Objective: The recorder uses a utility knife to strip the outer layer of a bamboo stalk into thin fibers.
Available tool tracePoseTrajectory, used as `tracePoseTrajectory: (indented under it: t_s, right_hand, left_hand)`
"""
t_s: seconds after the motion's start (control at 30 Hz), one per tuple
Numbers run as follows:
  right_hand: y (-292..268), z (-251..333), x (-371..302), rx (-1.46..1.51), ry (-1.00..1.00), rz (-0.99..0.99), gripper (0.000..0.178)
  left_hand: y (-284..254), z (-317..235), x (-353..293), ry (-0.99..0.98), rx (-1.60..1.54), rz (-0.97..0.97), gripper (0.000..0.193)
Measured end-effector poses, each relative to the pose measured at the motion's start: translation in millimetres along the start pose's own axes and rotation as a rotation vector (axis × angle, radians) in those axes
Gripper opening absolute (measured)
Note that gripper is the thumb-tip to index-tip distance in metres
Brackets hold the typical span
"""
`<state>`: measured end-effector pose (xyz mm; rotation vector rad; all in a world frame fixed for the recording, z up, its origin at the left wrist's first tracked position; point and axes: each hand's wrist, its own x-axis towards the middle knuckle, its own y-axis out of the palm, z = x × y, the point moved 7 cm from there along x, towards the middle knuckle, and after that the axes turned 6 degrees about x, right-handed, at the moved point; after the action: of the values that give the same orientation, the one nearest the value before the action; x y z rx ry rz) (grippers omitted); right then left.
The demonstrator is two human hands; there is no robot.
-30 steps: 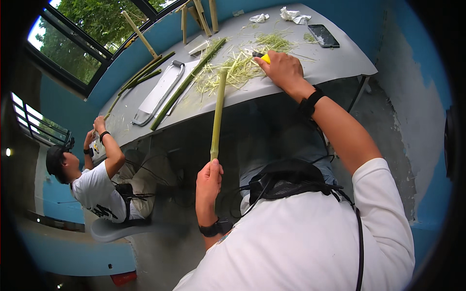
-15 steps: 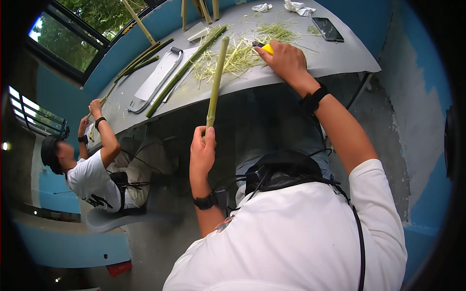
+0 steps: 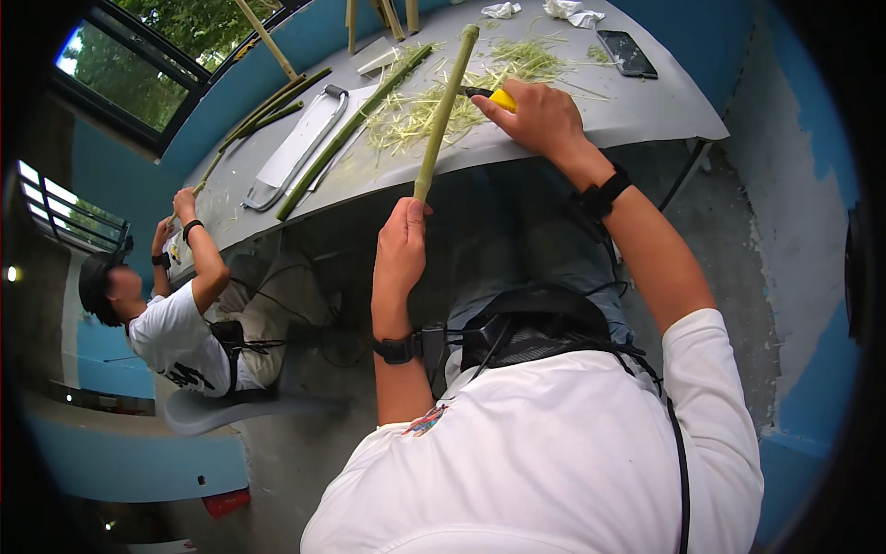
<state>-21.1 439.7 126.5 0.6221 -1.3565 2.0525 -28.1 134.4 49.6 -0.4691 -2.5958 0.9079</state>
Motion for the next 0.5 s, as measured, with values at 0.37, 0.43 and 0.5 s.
tracePoseTrajectory:
  t_s: [0.37, 0.43, 0.5]
  right_hand:
    - [-6.5, -1.5, 6.1, -0.022, 0.064, -0.009, 0.067]
    - [-7.2, -0.4, 8.9, -0.02, 0.081, -0.014, 0.067]
    - [-9.0, -0.6, 9.6, 0.007, 0.098, -0.007, 0.067]
  left_hand:
    - [21.5, -18.2, 29.9, -0.213, -0.318, 0.099, 0.048]
    - [21.6, -11.2, 31.5, -0.279, -0.384, 0.121, 0.047]
    - [21.9, -9.2, 33.5, -0.325, -0.435, 0.141, 0.047]
